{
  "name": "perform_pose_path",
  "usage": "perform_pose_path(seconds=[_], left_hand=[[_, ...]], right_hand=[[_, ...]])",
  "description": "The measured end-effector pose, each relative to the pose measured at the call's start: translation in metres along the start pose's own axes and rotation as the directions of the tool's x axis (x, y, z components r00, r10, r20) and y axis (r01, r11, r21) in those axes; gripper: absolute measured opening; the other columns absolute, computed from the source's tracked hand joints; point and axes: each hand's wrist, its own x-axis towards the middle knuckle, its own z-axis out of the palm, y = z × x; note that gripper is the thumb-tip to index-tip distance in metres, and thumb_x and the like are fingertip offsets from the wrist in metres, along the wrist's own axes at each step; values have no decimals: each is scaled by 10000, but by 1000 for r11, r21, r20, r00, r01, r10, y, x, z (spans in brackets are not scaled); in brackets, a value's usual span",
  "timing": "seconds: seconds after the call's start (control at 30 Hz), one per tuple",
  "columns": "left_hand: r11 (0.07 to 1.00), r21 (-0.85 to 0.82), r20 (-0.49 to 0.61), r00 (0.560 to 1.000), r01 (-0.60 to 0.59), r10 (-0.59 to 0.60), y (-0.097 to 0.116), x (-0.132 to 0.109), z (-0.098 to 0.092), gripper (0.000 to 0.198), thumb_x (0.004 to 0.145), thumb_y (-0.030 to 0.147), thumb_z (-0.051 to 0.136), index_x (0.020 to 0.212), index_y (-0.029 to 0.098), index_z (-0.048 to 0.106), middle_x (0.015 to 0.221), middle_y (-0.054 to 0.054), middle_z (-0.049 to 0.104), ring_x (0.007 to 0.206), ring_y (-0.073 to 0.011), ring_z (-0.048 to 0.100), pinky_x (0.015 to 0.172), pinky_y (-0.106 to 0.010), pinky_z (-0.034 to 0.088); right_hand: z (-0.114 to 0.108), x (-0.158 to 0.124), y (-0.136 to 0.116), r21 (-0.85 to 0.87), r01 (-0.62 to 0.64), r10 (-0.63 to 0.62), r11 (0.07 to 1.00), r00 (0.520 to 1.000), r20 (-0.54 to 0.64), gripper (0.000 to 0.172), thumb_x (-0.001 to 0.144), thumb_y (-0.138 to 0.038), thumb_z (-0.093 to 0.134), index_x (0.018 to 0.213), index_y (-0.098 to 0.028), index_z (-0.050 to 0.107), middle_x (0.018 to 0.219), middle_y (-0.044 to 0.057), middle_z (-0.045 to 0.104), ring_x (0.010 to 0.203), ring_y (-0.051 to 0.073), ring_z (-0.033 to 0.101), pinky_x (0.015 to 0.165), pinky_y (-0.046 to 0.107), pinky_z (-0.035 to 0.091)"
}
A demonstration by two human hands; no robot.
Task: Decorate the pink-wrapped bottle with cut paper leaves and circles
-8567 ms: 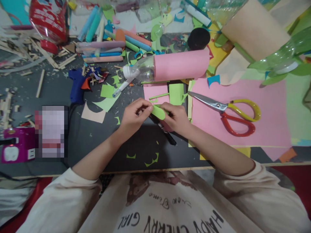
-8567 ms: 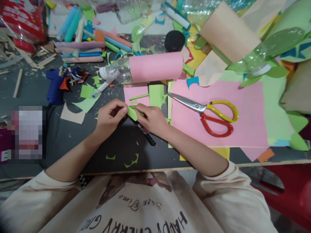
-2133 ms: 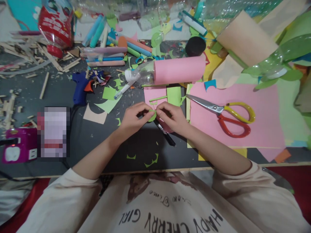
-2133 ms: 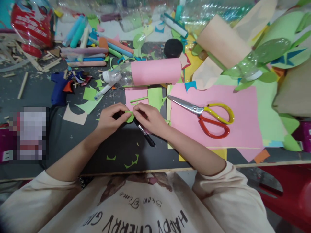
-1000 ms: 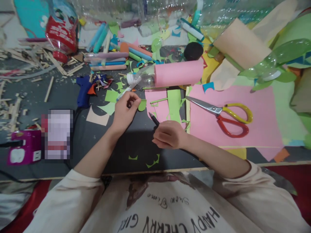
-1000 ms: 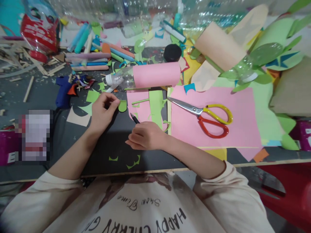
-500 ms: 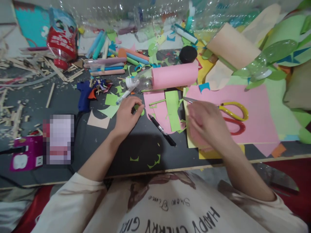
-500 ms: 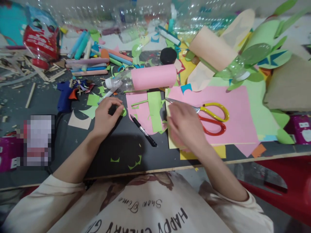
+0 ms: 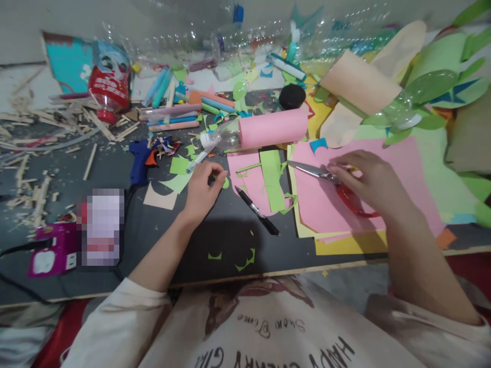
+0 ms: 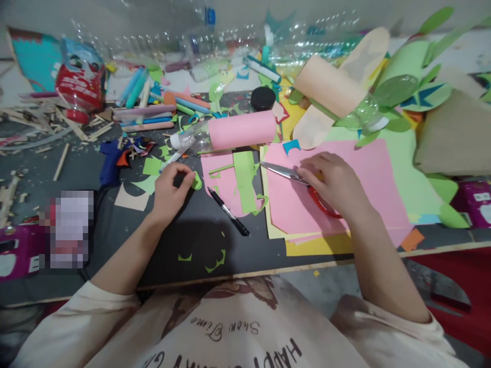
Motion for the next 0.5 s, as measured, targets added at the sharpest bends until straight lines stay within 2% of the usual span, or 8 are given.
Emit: perform_pose_path(seconds=[0.07, 0.13, 0.23, 0.33, 0.43, 0.5], left_hand=[[1000, 17, 1, 1000, -10, 10, 0, 0, 0, 197, 910, 347, 505, 761, 218, 509, 753, -1, 595, 744, -153, 556, 753, -280, 445], [999, 23, -11, 999, -36, 37, 0, 0, 0, 213, 915, 340, 493, 741, 215, 495, 728, 4, 575, 720, -148, 540, 728, -274, 436], [997, 40, -4, 998, -61, 61, 0, -1, 0, 307, 927, 349, 469, 655, 212, 431, 633, 23, 486, 637, -135, 474, 648, -264, 389], [997, 55, 61, 996, -62, 59, 0, -3, 0, 409, 937, 377, 446, 583, 212, 324, 551, 44, 354, 555, -122, 379, 580, -267, 317], [995, 50, 110, 991, -84, 78, 1, -3, 0, 433, 939, 372, 432, 570, 211, 273, 528, 53, 291, 516, -113, 333, 556, -271, 282], [994, 54, 115, 989, -96, 90, 1, -3, 0, 432, 941, 365, 422, 570, 210, 264, 524, 53, 283, 507, -111, 327, 547, -270, 273]], right_hand=[[-2, 20, -13, 73, -23, 23, 997, 1000, 2, 376, 967, -432, 392, 1083, -182, 648, 1133, 152, 697, 1051, 282, 644, 905, 430, 503], [6, 40, -22, 129, -25, 17, 991, 998, 56, 437, 956, -400, 400, 1291, -150, 529, 1333, 188, 593, 1212, 306, 569, 1007, 476, 456], [32, 64, -26, 167, 14, -23, 986, 998, 55, 637, 915, -431, 480, 1462, -148, 318, 1437, 203, 485, 1309, 345, 487, 1034, 527, 428], [53, 80, -26, 177, 40, -43, 983, 999, 9, 786, 877, -457, 545, 1520, -196, 176, 1449, 189, 463, 1291, 363, 498, 991, 541, 461], [59, 90, -29, 99, 88, -85, 991, 996, -39, 828, 825, -445, 619, 1509, -204, 217, 1448, 190, 439, 1328, 391, 442, 1035, 572, 424], [58, 95, -33, 52, 123, -121, 991, 992, -36, 756, 813, -421, 641, 1462, -206, 318, 1436, 186, 436, 1339, 398, 419, 1064, 581, 398]])
